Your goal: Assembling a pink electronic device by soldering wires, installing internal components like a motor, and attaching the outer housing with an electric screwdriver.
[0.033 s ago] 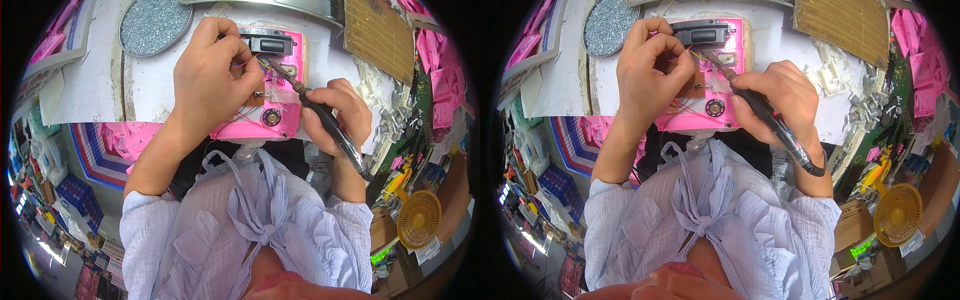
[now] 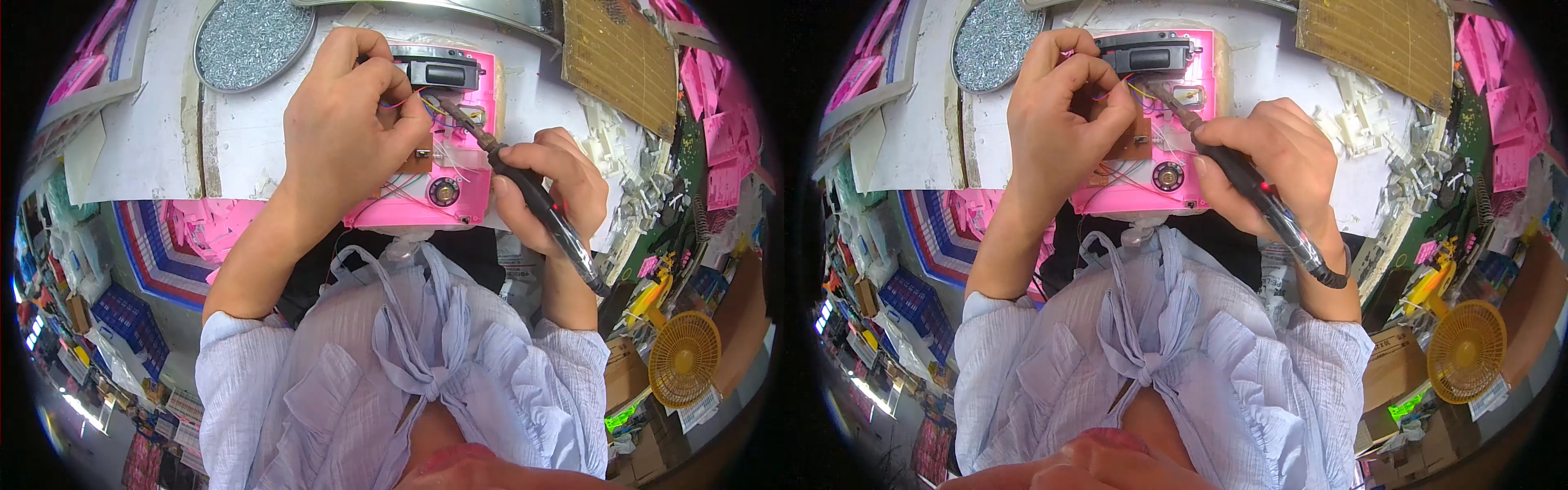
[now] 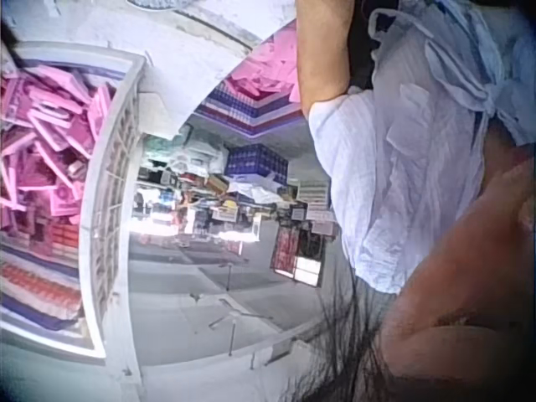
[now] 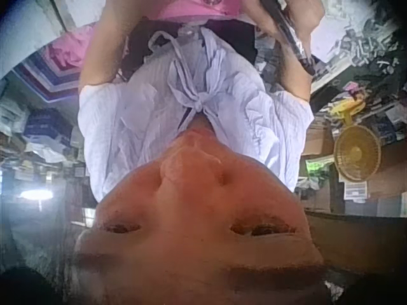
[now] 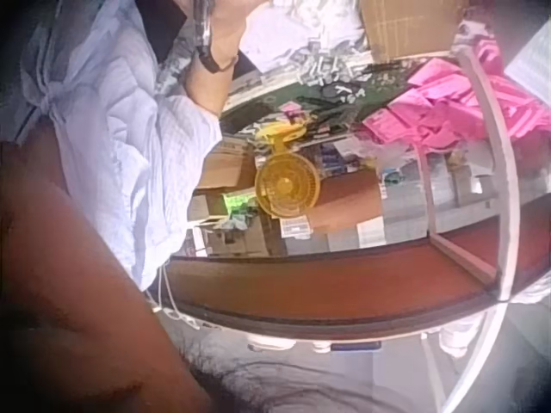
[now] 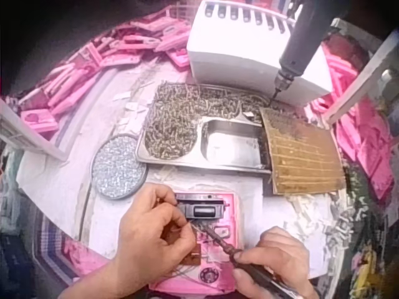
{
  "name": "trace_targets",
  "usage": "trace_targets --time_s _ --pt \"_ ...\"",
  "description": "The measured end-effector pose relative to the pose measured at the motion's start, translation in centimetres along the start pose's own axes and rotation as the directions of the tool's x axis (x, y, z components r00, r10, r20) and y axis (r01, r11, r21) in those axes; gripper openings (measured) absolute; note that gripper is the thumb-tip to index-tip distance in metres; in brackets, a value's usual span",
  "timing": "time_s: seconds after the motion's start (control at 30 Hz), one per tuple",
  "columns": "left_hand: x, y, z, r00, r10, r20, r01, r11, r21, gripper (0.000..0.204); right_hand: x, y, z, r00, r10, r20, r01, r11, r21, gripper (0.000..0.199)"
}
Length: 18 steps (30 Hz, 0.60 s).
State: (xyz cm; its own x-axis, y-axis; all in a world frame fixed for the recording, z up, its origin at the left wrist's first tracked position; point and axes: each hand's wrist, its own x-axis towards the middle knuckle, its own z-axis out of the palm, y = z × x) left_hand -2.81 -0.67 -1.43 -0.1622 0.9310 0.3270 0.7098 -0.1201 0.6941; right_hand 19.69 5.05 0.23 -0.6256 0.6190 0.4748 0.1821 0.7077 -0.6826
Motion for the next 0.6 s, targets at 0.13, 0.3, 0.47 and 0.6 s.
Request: trace_targets --time_s 0.13,0.3,0.47,0.6 --pt "0.00 -0.30 0.22 1.000 0.024 -0.011 -0.023 0.999 0.025 0.008 0.06 0.23 0.22 1.000 -0.012 -0.011 0.013 1.000 0.016 0.031" --pt "0.08 -0.27 0.18 0.999 0.044 -0.014 -0.043 0.998 0.048 0.009 0.19 0.44 0.38 0.999 -0.032 -0.026 0.032 0.999 0.019 0.031" --pt "0.01 -0.20 0.24 1.000 0.024 -0.011 -0.023 0.999 0.034 0.010 0.23 0.40 0.24 1.000 -0.024 -0.005 0.024 1.000 0.013 0.032" --pt "0.05 -0.32 0.60 0.998 0.020 -0.065 -0.018 0.999 0.031 0.012 0.35 0.35 0.16 1.000 -0.018 -0.013 0.019 1.000 0.024 0.033"
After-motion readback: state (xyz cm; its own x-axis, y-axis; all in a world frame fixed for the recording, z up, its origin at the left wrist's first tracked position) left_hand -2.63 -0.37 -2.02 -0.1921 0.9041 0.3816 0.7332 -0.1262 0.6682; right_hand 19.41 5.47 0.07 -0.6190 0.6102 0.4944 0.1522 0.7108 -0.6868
